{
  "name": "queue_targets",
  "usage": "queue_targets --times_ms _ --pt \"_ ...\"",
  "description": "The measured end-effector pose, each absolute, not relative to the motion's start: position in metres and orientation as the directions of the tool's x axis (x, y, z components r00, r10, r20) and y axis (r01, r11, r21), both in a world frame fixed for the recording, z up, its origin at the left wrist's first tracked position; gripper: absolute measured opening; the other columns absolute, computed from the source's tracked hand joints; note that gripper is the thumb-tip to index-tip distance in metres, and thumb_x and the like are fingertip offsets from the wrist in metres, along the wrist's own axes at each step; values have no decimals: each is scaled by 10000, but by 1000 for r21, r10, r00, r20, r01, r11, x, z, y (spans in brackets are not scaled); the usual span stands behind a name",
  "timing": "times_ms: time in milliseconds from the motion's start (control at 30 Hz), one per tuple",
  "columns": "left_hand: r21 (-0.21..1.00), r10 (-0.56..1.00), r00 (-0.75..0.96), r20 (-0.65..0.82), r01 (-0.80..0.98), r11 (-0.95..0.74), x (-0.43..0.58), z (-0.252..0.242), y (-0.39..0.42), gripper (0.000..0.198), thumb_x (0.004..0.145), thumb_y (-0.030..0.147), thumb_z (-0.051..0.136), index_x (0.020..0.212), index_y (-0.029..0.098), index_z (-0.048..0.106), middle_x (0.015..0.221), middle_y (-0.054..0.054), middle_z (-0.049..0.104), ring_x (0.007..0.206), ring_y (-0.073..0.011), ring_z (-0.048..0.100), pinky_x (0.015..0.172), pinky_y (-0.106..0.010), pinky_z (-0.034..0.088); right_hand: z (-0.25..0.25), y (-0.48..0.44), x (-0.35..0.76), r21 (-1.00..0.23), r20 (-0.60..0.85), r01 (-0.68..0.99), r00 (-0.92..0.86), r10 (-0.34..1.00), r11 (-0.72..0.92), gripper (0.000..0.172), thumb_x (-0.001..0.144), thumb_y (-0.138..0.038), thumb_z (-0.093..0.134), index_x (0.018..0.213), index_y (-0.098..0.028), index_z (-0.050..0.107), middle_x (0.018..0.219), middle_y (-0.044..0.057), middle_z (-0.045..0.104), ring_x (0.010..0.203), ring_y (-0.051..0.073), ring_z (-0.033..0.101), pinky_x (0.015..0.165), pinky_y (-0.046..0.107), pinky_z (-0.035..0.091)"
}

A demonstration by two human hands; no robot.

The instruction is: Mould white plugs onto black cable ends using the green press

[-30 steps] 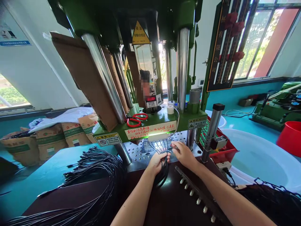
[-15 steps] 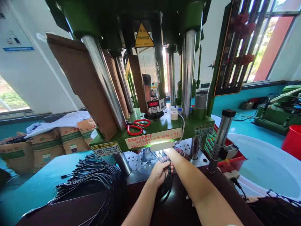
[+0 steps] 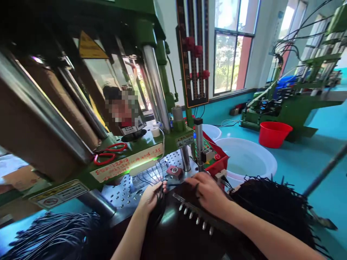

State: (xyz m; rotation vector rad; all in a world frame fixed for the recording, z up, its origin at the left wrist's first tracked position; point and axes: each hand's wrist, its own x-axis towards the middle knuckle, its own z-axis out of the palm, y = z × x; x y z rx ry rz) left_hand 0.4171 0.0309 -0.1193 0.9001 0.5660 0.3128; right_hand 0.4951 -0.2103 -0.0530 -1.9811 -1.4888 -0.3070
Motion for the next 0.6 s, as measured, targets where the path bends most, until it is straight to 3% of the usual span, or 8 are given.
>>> queue_targets --times_ms 67,167,233,333,400,533,600 --pt "795 467 811 -354 -3 607 417 -119 31 27 668 109 618 693 113 609 554 -26 600 471 -97 550 467 -192 475 -57 -280 520 -351 561 843 538 629 -408 537 693 -58 396 1205 -208 456 1005 84 534 931 217 509 812 342 419" --pt "784 458 806 -373 10 621 416 -120 32 39 698 71 580 701 81 617 544 -36 603 466 -93 559 471 -174 481 -80 -371 562 -209 617 572 707 347 -793 414 791 -260 402 1167 -110 492 1022 157 542 1007 305 485 891 437 372" --pt "785 463 799 -384 18 619 416 -122 34 83 720 42 541 719 72 619 548 -41 610 460 -95 566 467 -172 486 -103 -415 582 -117 463 352 847 262 -929 457 782 -345 405 1135 -81 527 1024 184 561 1001 340 502 885 465 377" --pt "792 477 792 -382 15 610 417 -124 36 144 756 19 479 752 80 609 590 -51 633 459 -101 576 455 -184 497 -133 -448 595 -74 207 214 959 195 -974 584 702 -476 488 1124 -76 542 1119 199 562 1054 348 501 882 437 413" --pt "797 489 788 -373 2 604 416 -124 36 155 768 14 461 769 80 601 621 -60 644 470 -106 583 461 -197 510 -140 -450 597 -89 171 191 970 174 -978 595 707 -508 482 1130 -93 541 1161 187 551 1089 318 494 894 398 421" --pt "791 488 790 -372 -6 612 416 -122 34 137 761 11 474 762 73 596 599 -56 634 463 -107 579 448 -194 507 -105 -424 595 -96 293 201 942 166 -975 611 745 -475 459 1195 -63 487 1243 222 467 1159 352 410 931 459 364" --pt "782 485 788 -380 -7 624 416 -120 32 120 746 12 497 760 79 596 593 -48 633 456 -104 574 444 -191 503 -74 -393 589 -173 432 328 872 228 -929 571 751 -424 466 1191 -60 487 1232 220 469 1163 361 390 931 476 348"
